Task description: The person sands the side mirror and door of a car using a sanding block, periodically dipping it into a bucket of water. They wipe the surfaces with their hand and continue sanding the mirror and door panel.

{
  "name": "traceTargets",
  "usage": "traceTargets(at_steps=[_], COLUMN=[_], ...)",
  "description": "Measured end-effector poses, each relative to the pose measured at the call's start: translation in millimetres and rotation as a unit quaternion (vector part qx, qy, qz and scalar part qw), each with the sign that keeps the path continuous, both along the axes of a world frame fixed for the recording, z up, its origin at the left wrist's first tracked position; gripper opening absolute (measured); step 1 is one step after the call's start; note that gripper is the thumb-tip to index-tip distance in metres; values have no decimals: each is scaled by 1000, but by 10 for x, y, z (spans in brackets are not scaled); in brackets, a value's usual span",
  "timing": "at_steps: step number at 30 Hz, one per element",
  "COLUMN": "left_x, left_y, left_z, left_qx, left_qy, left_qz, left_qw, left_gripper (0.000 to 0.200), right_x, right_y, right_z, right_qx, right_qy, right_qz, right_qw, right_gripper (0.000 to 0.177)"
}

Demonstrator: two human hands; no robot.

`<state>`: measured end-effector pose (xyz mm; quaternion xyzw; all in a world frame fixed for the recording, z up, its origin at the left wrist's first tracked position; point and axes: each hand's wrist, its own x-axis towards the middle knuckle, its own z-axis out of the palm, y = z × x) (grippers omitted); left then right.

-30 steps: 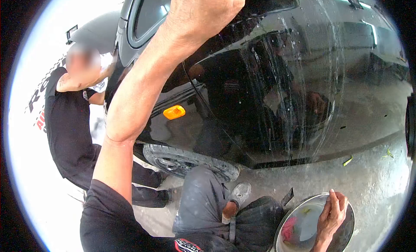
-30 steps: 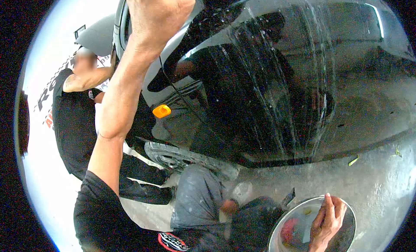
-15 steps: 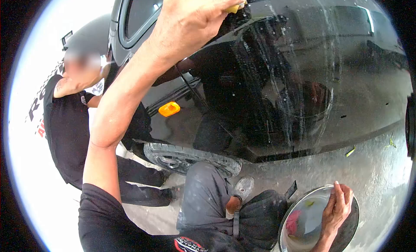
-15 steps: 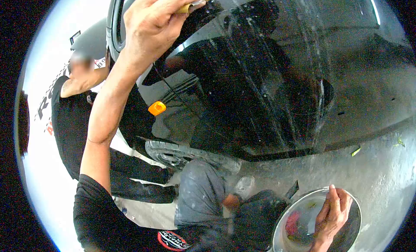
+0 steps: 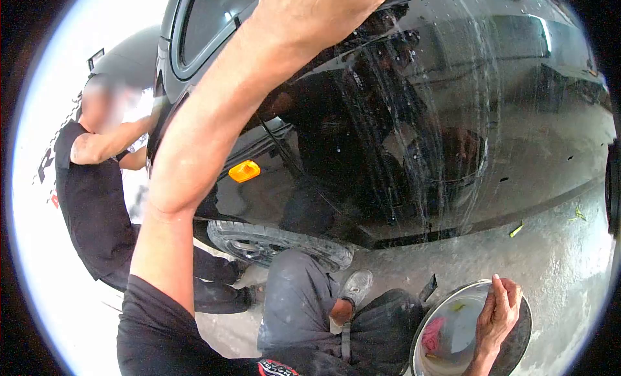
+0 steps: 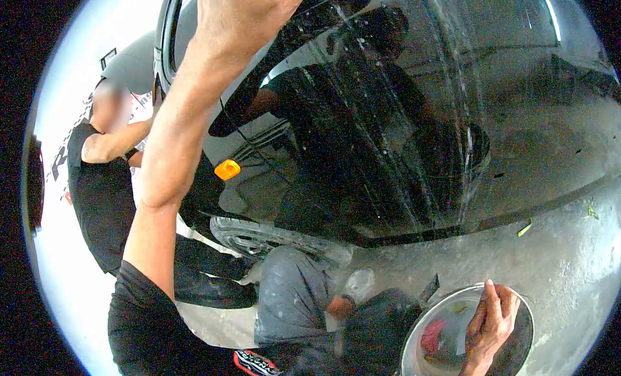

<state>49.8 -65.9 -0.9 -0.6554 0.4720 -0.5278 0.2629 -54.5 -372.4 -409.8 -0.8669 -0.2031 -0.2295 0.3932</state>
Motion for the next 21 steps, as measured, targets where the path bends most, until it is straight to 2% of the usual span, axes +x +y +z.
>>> traceTargets(at_steps=[6,9,12,13,15,21], left_x=[-270,16,-92,-174,-218,-6], left_y=[42,-152,-86,20,48,-104], left_z=[-180,-8,-112,-185,-260,-47], left_qx=[-18,-22,-35,-40,-35,-4], left_qy=[41,9,-3,28,67,5], left_qz=[95,38,77,108,71,18], left_qw=[995,999,996,993,995,1000], left_gripper=[10,11,11,12,11,7], right_x=[-10,3,-12,-11,-16,6], right_y=[-17,16,6,3,17,23], right_z=[72,-6,53,57,70,-40], right_qx=[22,7,8,13,20,8], right_qy=[-8,-13,0,-4,-14,-5], right_qz=[-6,7,2,0,-6,21], right_qw=[1000,1000,1000,1000,1000,1000], right_gripper=[29,28,28,28,29,27])
